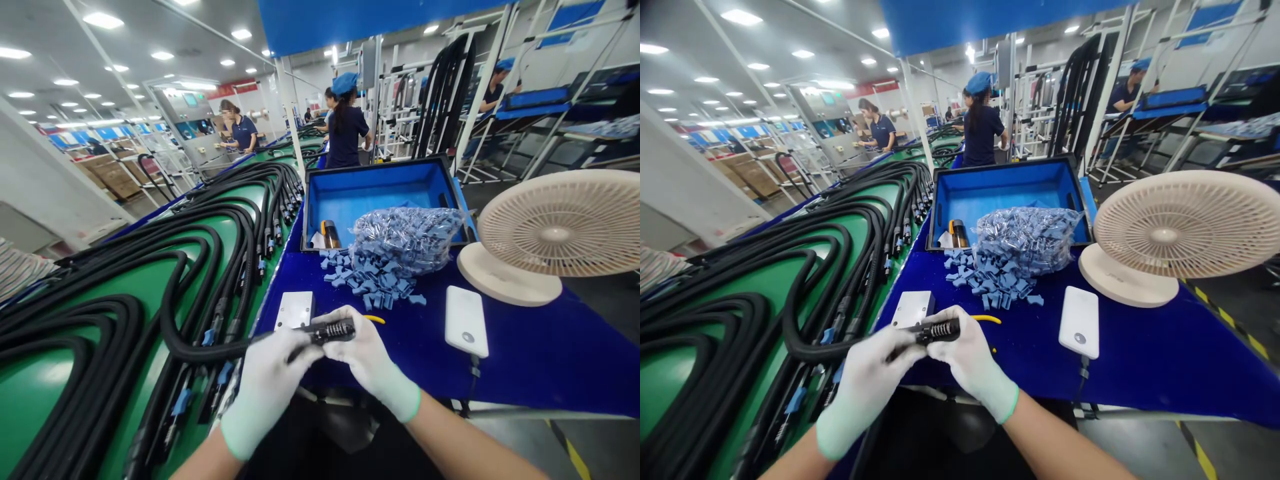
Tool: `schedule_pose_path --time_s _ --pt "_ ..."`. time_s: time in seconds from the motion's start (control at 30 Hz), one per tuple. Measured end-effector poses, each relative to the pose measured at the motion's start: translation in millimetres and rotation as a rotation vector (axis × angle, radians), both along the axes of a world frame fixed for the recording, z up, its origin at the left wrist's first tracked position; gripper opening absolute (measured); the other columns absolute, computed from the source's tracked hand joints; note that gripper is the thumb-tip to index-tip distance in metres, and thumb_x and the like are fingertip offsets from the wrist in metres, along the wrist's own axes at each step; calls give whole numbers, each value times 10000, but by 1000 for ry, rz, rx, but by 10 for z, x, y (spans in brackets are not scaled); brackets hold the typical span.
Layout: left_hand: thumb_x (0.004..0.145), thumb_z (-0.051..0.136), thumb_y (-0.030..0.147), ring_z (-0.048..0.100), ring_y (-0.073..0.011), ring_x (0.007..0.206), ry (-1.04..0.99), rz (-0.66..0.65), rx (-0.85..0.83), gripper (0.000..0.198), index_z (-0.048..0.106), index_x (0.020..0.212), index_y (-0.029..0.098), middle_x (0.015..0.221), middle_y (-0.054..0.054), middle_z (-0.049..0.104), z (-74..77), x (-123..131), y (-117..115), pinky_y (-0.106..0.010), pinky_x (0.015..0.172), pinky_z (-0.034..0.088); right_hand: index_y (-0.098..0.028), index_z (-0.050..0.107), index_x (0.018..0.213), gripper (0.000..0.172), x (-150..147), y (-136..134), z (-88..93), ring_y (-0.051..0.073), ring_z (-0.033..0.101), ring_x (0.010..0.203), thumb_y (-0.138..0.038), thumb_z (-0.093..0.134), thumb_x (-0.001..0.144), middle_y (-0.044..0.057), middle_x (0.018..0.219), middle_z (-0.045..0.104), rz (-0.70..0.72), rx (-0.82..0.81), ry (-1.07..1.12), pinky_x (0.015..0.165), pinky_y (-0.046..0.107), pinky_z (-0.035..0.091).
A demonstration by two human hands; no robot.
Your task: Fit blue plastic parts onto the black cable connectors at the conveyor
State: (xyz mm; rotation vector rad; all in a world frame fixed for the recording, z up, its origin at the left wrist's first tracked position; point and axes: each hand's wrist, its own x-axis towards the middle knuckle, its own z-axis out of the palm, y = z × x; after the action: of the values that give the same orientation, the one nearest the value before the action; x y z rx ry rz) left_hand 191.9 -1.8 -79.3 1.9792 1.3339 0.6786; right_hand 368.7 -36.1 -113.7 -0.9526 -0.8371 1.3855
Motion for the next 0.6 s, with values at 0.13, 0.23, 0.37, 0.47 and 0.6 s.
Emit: schedule_pose_path --time_s 0.13,0.23,0.37,0.47,0.6 --pt "924 578 486 628 -249 711 -580 177 -456 319 717 845 211 777 -79 669 -134 -176 -223 -378 648 543 -217 604 1147 436 -168 -203 -52 247 706 922 -191 733 731 60 1032 729 40 62 -72 820 390 573" --pt "928 617 428 624 -181 722 -1025 392 -475 243 683 1050 228 836 -48 634 -109 -381 -106 -330 677 576 -245 659 1171 366 21 -191 -7 260 674 1049 -193 687 810 55 1087 719 349 347 -577 884 394 553" --pt "875 729 269 362 -58 497 -1113 369 -390 203 655 1040 177 640 61 386 112 -572 187 -181 475 417 -181 717 1066 369 672 225 48 286 592 1085 6 530 808 135 1201 668 154 495 -1519 948 445 466" --pt "887 722 272 313 -56 469 -981 280 -267 214 651 1052 156 597 80 332 273 -527 425 -186 442 348 -148 724 846 243 1015 562 -5 293 572 987 11 541 822 160 1034 674 243 445 -1879 818 404 444" --pt "877 708 272 360 -65 457 -842 200 -50 237 643 1071 152 567 80 386 345 -299 782 -211 469 359 -140 705 749 197 1070 775 -60 277 578 926 -33 580 859 149 888 655 320 484 -1907 790 382 411"
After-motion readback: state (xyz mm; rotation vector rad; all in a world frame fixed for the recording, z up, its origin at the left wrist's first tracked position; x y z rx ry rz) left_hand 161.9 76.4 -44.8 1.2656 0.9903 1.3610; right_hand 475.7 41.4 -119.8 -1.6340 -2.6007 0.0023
